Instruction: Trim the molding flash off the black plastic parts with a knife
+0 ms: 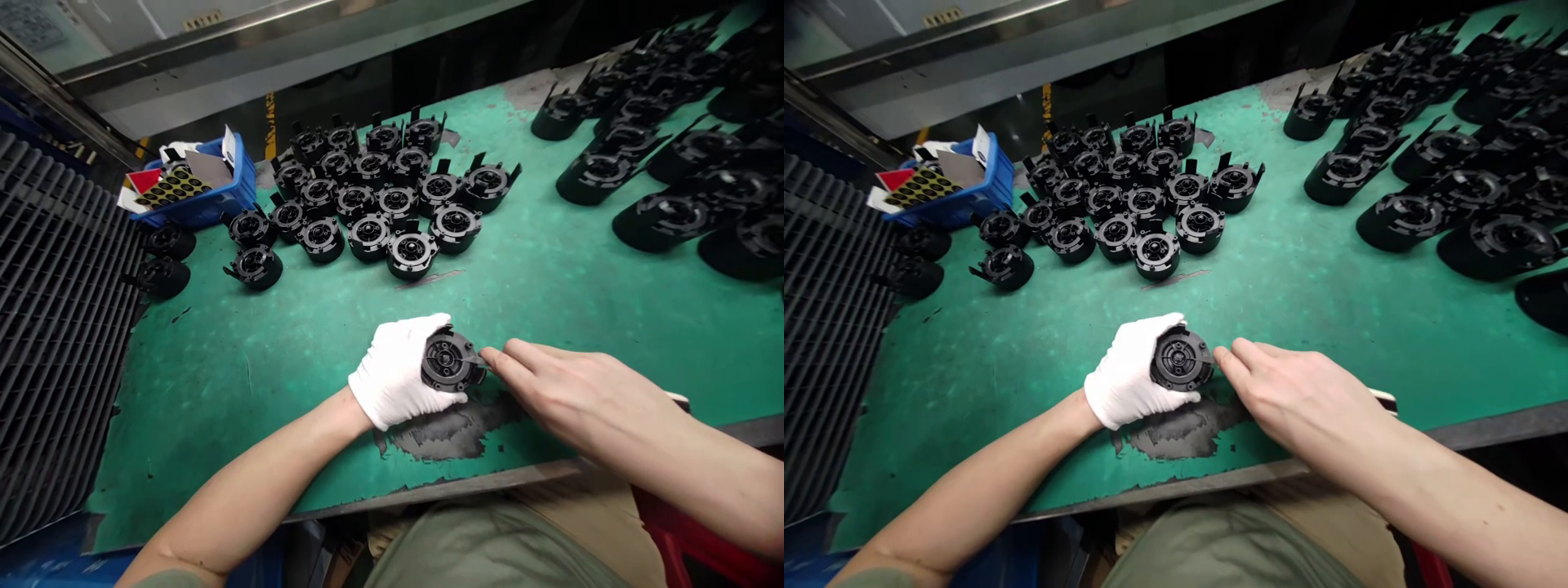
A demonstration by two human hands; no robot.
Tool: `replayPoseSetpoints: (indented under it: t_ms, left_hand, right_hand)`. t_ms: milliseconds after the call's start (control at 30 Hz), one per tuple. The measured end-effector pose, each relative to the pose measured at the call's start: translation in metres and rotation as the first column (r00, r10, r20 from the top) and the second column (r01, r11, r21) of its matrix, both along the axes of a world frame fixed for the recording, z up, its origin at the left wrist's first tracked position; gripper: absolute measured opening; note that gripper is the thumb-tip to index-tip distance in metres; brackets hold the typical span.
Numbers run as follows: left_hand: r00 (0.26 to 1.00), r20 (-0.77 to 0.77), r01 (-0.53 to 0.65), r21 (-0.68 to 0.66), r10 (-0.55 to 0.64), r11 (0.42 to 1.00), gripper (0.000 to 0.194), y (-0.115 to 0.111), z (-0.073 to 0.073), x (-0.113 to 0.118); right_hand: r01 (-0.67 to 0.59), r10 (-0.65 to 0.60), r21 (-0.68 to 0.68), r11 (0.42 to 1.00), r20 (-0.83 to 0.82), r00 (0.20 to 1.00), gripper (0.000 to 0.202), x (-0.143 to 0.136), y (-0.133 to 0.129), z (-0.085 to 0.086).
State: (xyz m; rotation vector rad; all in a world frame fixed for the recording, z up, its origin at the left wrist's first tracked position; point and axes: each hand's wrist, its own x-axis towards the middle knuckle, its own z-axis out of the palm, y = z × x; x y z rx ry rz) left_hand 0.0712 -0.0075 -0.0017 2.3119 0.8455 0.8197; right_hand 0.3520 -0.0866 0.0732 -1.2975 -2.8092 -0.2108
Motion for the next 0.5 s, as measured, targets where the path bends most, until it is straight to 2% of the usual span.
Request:
replayPoseSetpoints:
  t_ms: [100,267,433,500]
  left_hand:
    - [0.999,-0.032,-0.004,-0.018,0.003,1.000,0.115,0.000,0.002,-0.001]
    - [0.999,-0.036,0.025,0.015,-0.025,1.000,0.117,-0.001,0.001,-0.002]
    - [0.984,-0.013,-0.172,0.115,0.175,0.978,0.122,-0.010,-0.009,0.001]
    - [0.983,-0.038,-0.174,0.099,0.178,0.980,0.120,-0.013,-0.008,0.003]
  right_hand:
    - [0.023,-0.023,-0.021,1.000,-0.027,0.999,0.038,0.002,0.002,-0.003]
    - [0.005,-0.027,-0.143,0.990,-0.152,0.988,0.025,0.009,0.014,-0.006]
    - [0.156,-0.179,-0.089,0.984,-0.438,0.881,0.023,0.011,0.008,-0.001]
    - [0.171,-0.169,-0.035,0.985,-0.429,0.887,0.025,0.004,-0.005,-0.002]
